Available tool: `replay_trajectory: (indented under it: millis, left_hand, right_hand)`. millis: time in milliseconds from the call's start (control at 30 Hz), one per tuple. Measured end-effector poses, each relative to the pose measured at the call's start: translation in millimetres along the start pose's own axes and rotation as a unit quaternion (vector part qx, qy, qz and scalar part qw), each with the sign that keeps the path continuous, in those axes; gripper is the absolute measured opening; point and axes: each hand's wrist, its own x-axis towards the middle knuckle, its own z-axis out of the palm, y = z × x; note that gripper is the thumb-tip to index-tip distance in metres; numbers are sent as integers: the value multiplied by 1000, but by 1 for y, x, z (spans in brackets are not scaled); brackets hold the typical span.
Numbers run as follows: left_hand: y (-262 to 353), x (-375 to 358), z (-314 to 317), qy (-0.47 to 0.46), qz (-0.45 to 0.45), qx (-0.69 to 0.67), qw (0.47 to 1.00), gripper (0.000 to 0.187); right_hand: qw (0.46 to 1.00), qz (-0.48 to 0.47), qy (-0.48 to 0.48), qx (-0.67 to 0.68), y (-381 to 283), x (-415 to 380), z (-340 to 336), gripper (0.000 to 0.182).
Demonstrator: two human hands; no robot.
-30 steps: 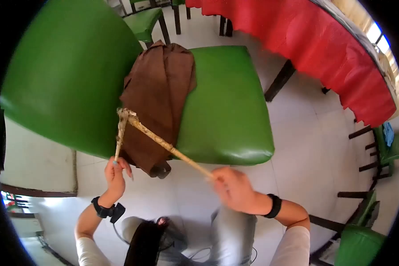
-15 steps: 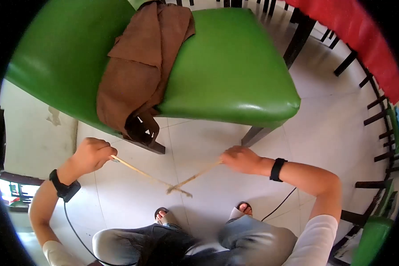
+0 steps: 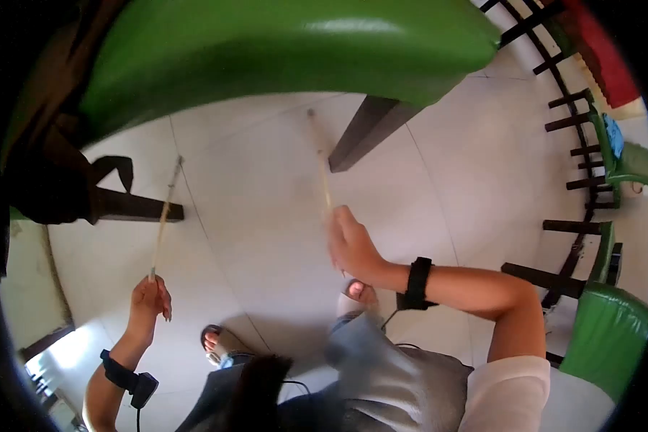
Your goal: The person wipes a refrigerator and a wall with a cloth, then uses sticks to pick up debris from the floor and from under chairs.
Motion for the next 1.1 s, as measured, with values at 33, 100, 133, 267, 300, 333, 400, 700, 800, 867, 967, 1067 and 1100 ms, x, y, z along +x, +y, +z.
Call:
replay_trajectory:
  millis: [33, 100, 133, 267, 300, 333, 400, 700, 800, 867, 967, 1067, 1100]
  left_hand:
    - [7, -4, 12, -8, 0, -23, 1000, 29]
    - [27, -6, 30, -22, 0, -61, 998, 27]
    - [37, -4, 37, -29, 15, -64, 997, 26]
    - [73, 7, 59, -36, 93, -52, 994, 25]
    - [83, 11, 63, -30, 109, -48, 992, 25]
    - [94, 14, 69, -36, 129, -51, 990, 26]
    - [117, 16, 82, -47, 170, -50, 983, 28]
    - [149, 4, 132, -143, 157, 23, 977, 37]
    - [138, 11, 134, -207, 83, 38, 974, 34]
    - [129, 17, 134, -225, 43, 27, 973, 32]
    - [110, 29, 132, -249, -25, 23, 968, 31]
    - [87, 44, 136, -254, -116, 22, 960, 30]
    - [79, 48, 137, -253, -149, 22, 956, 31]
  right_hand:
    - [998, 6, 31, 51, -11, -8, 6, 12]
    - [994, 18, 74, 78, -38, -13, 9, 14]
    - [992, 2, 90, 88, -48, -15, 8, 14]
    - [986, -56, 121, 100, -85, -36, 9, 20]
    - [985, -60, 120, 113, -91, -41, 9, 21]
    - [983, -65, 119, 126, -96, -45, 9, 22]
    - [981, -85, 105, 142, -110, -52, 7, 26]
    - [983, -173, -9, 69, -131, -46, 21, 30]
    - [986, -123, -53, 99, -124, -45, 24, 28]
    - [988, -72, -66, 121, -112, -43, 27, 28]
    - [986, 46, -75, 140, -108, -41, 26, 19]
    - [973, 163, -55, 155, -92, -34, 25, 23]
    - [959, 214, -45, 182, -86, -30, 21, 23]
